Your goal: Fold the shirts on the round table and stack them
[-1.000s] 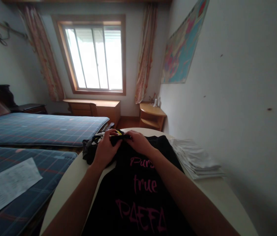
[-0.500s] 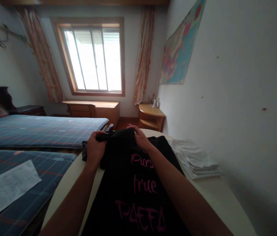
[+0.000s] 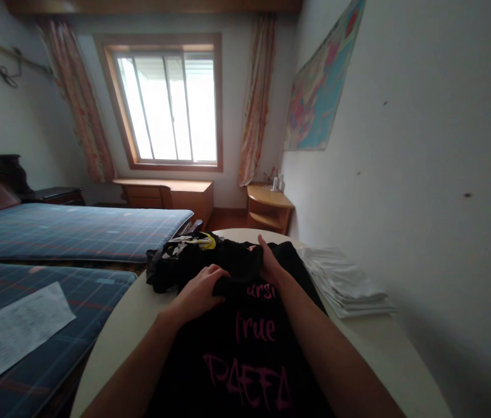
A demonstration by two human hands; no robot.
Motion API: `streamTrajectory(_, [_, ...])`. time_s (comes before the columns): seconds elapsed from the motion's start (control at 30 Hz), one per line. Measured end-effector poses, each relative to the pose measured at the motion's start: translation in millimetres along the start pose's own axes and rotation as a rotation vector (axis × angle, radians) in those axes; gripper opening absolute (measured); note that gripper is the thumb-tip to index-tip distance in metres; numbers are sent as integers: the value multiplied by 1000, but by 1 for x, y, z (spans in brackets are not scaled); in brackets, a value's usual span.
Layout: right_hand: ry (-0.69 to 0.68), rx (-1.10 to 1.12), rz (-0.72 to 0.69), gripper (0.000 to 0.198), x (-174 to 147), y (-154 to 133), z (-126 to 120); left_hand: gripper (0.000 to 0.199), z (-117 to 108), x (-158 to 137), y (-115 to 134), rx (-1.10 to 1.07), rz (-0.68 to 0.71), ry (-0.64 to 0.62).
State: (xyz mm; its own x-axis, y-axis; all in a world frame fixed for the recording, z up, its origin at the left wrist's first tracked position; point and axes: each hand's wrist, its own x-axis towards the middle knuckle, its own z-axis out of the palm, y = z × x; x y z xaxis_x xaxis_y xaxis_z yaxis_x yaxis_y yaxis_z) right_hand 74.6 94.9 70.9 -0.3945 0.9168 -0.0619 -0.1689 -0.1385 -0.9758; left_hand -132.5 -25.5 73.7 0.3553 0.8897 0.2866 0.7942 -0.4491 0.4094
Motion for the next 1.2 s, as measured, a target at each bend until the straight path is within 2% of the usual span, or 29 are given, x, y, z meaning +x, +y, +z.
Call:
streamTrajectory(0.1, [98,-187,10,43,-3,14,-9,63,21,-16,-1,120,-127,-30])
streamTrajectory(0.23, [166,-348,3,30,5,25,-20,64,43,-29,-6,182,-263,1])
streamTrajectory(0.4, [267,-588,-45,36,27,29,-29,63,51,-31,-16,190,-287,4])
streamTrajectory(0.57, [279,-707,-61,40,53,34,-19,64,55,-31,-27,159,-279,41])
streamTrajectory(0.67, [277,-705,-67,38,67,36,-5,64,57,-32,-31,146,-244,60])
streamTrajectory(0.77, [259,-660,-83,33,83,36,7,53,55,-32,-31,132,-228,76])
streamTrajectory(0.87, [242,-581,-124,32,100,32,17,45,47,-31,-28,156,-340,108])
streamTrajectory(0.97, [233,-480,-191,37,117,25,26,52,38,-31,-24,141,-490,181])
streamTrajectory(1.03, [219,-418,-245,37,126,22,32,54,34,-31,-24,56,-523,250])
streamTrajectory(1.2, [170,-358,-352,42,135,27,47,47,36,-31,-30,-177,-432,410])
